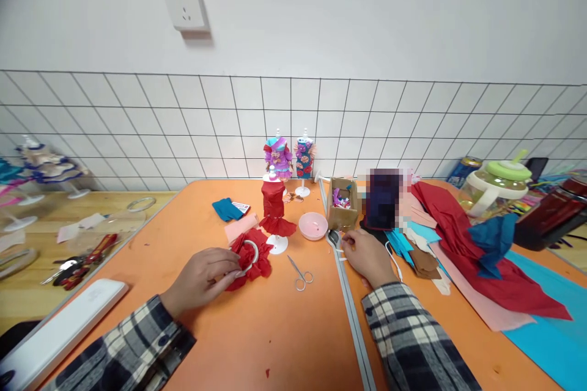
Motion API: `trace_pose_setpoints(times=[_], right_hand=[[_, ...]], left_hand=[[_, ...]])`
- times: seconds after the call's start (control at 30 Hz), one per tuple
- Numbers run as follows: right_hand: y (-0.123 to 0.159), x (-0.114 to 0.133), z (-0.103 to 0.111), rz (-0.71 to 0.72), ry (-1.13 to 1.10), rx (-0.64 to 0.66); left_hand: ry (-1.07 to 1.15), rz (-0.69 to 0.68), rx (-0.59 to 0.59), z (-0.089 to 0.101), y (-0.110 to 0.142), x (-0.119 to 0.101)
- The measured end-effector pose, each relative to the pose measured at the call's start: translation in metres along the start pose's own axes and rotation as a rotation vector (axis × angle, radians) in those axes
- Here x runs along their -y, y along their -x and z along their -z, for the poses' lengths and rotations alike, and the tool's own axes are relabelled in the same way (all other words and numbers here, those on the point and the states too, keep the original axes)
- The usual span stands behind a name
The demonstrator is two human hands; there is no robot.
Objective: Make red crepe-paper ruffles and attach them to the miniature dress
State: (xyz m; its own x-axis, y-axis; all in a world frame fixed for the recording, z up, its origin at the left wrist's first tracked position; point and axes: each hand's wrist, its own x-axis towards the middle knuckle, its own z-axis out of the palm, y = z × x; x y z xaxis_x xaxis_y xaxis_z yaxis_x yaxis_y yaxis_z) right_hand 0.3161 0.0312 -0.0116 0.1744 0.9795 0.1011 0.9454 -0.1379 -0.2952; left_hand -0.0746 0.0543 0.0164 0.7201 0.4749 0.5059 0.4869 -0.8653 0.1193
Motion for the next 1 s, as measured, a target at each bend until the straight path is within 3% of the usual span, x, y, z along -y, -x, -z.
trace_pose_setpoints(times=[0.17, 0.33, 0.5, 0.6, 0.7, 0.8, 0.9, 1.0], right_hand=[[0.006, 0.021, 0.002, 0.047, 0.043, -0.092], [0.006, 0.039, -0.011, 0.013, 0.113, -0.051], [0.003, 0.045, -0.016, 0.091, 0.136, -0.067], [0.012, 0.044, -0.010, 0.335, 0.072, -0.149], [0.030, 0.048, -0.005, 0.572, -0.062, -0.225], [0.048, 0.060, -0.004, 0.682, -0.239, -0.170], [0.058, 0.074, -0.003, 0.752, -0.354, -0.066], [0.061, 0.083, -0.004, 0.794, -0.371, -0.004]], left_hand=[[0.032, -0.012, 0.007, -0.001, -0.003, -0.002], [0.076, -0.010, 0.019, -0.002, -0.003, -0.004], [0.196, 0.030, 0.047, -0.001, -0.004, -0.008], [0.497, 0.199, 0.060, -0.003, -0.007, -0.019], [1.065, 0.493, 0.145, -0.015, -0.010, -0.039], [1.544, 0.770, 0.186, -0.030, -0.012, -0.063], [1.680, 0.819, 0.164, -0.039, -0.014, -0.080], [1.524, 0.823, 0.106, -0.040, -0.016, -0.083]])
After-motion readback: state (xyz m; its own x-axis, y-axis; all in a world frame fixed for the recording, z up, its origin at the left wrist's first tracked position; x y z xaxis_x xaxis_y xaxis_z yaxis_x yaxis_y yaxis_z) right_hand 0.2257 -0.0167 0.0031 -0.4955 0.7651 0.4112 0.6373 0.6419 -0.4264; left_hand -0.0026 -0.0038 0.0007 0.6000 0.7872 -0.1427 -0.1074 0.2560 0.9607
